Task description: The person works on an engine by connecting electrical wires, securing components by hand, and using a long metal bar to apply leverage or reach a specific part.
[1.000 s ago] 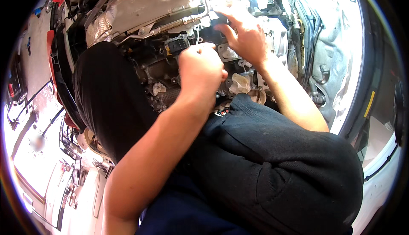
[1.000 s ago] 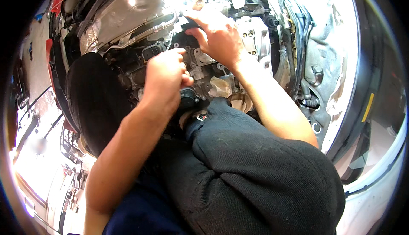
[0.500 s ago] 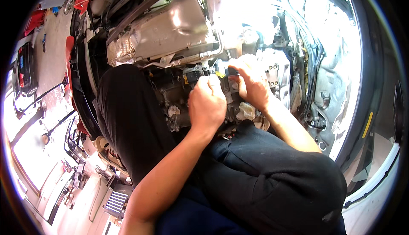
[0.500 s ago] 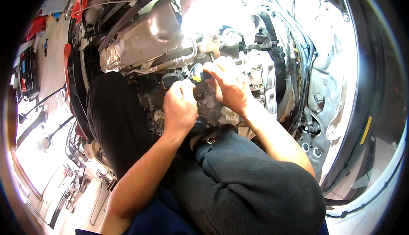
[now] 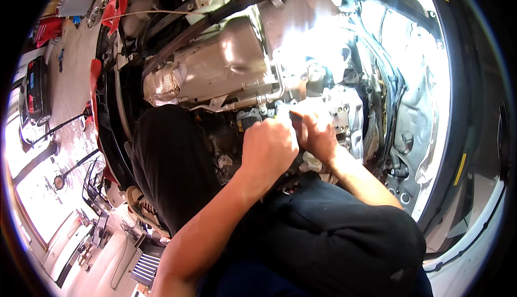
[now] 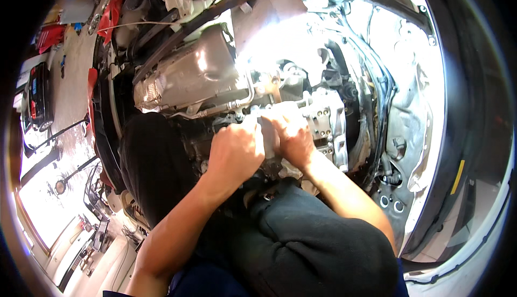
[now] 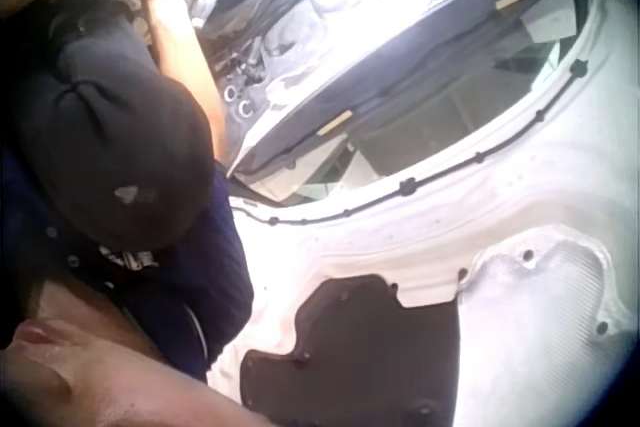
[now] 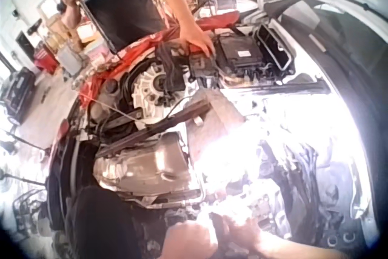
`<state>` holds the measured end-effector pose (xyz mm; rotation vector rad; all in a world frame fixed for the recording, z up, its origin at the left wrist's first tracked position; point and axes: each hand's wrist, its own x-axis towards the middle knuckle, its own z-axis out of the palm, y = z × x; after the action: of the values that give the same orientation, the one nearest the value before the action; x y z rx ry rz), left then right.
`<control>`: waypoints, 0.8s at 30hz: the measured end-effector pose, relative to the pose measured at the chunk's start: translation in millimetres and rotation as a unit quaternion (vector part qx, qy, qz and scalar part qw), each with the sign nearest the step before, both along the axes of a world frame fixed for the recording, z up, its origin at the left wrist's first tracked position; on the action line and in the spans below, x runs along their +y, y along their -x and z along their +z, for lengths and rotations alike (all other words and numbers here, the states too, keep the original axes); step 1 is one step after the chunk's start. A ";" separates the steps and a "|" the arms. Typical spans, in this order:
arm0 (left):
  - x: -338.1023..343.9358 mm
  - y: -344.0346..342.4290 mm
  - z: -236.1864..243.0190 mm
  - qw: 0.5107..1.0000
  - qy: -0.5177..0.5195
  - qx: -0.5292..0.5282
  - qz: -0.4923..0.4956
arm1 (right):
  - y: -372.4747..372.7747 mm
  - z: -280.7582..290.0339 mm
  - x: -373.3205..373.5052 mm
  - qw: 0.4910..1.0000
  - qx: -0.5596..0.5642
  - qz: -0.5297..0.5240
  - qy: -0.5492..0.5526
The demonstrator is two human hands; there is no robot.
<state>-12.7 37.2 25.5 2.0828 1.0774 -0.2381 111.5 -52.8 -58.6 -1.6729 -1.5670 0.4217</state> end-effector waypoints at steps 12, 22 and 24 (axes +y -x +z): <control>-27.4 -8.5 -6.0 0.997 0.020 -0.063 0.045 | -7.9 8.8 -11.3 0.997 0.072 0.004 0.040; -53.9 10.9 -41.4 0.688 0.517 -0.306 0.407 | -28.5 59.9 -6.6 0.907 0.335 -0.119 0.225; -63.4 4.8 -35.7 0.641 0.551 -0.325 0.424 | -27.9 64.8 -17.0 0.927 0.301 -0.056 0.218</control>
<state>-17.5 -26.2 -10.2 0.3431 0.9217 0.2817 139.5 -69.8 6.2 -1.7119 -0.9544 1.1673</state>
